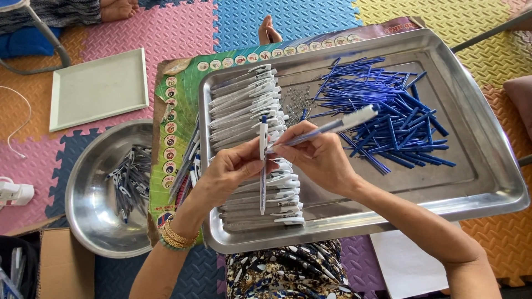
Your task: The person assembles ballpoint pens by inserting blue ink refills into white plastic pen barrels and snapping them together, handling the components one at a time from a metal tray.
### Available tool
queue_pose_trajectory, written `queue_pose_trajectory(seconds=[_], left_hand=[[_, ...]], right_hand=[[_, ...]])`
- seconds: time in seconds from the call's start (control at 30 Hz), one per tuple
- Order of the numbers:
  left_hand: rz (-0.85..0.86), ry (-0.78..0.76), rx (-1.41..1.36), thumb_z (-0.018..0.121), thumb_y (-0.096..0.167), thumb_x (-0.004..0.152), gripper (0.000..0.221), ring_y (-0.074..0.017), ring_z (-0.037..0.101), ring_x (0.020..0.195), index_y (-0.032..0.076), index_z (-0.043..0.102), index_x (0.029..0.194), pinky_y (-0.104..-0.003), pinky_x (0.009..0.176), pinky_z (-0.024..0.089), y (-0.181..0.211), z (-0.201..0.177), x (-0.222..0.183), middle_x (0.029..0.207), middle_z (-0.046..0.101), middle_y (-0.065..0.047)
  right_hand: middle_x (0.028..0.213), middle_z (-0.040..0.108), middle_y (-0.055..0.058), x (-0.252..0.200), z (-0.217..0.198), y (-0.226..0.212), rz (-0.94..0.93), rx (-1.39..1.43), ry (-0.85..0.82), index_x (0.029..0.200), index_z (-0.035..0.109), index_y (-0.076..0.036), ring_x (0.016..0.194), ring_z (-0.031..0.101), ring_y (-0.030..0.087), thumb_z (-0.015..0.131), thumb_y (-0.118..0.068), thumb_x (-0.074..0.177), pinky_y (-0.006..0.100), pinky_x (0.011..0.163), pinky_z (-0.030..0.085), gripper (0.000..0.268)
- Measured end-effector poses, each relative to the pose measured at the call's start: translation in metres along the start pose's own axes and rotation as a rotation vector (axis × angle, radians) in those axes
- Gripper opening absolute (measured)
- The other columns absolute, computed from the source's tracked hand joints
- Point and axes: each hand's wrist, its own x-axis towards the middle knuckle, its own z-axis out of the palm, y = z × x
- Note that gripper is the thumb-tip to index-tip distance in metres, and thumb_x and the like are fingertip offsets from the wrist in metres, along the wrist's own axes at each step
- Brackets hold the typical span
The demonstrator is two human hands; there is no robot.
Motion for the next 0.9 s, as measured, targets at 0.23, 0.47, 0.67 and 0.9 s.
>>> queue_pose_trajectory(seconds=[0.23, 0.47, 0.67, 0.9], left_hand=[[-0.015, 0.026, -0.041, 0.073, -0.003, 0.101, 0.056, -0.0211, 0.081, 0.103, -0.005, 0.06, 0.156, -0.038, 0.097, 0.069, -0.022, -0.005, 0.011, 0.118, 0.08, -0.019], [-0.028, 0.07, -0.085, 0.076, -0.006, 0.097, 0.051, -0.0238, 0.083, 0.098, -0.007, 0.066, 0.147, -0.038, 0.092, 0.07, -0.026, -0.002, 0.009, 0.115, 0.082, -0.023], [0.02, 0.141, -0.114, 0.077, -0.008, 0.096, 0.052, -0.0224, 0.081, 0.098, -0.007, 0.067, 0.146, -0.039, 0.092, 0.071, -0.034, 0.006, 0.009, 0.119, 0.082, -0.024], [0.053, 0.175, -0.097, 0.077, -0.008, 0.096, 0.056, -0.0217, 0.079, 0.103, -0.006, 0.065, 0.15, -0.042, 0.094, 0.07, -0.041, 0.008, 0.007, 0.127, 0.081, -0.025]], right_hand=[[0.099, 0.078, 0.022, 0.001, -0.003, -0.009, -0.031, -0.087, -0.017, 0.113, 0.075, 0.004, 0.093, 0.086, 0.032, 0.082, -0.002, 0.098, 0.04, 0.089, 0.07, 0.017], [0.099, 0.079, 0.021, -0.002, -0.003, -0.001, -0.049, -0.104, -0.021, 0.113, 0.075, 0.002, 0.094, 0.086, 0.031, 0.081, -0.001, 0.098, 0.041, 0.088, 0.07, 0.016], [0.095, 0.079, 0.018, -0.008, -0.002, 0.015, -0.15, -0.114, 0.03, 0.109, 0.076, 0.001, 0.09, 0.086, 0.03, 0.083, 0.001, 0.097, 0.039, 0.082, 0.07, 0.014], [0.093, 0.082, 0.011, -0.005, 0.006, 0.016, -0.427, -0.397, 0.021, 0.101, 0.077, -0.007, 0.08, 0.085, 0.026, 0.088, 0.001, 0.092, 0.034, 0.068, 0.069, 0.017]])
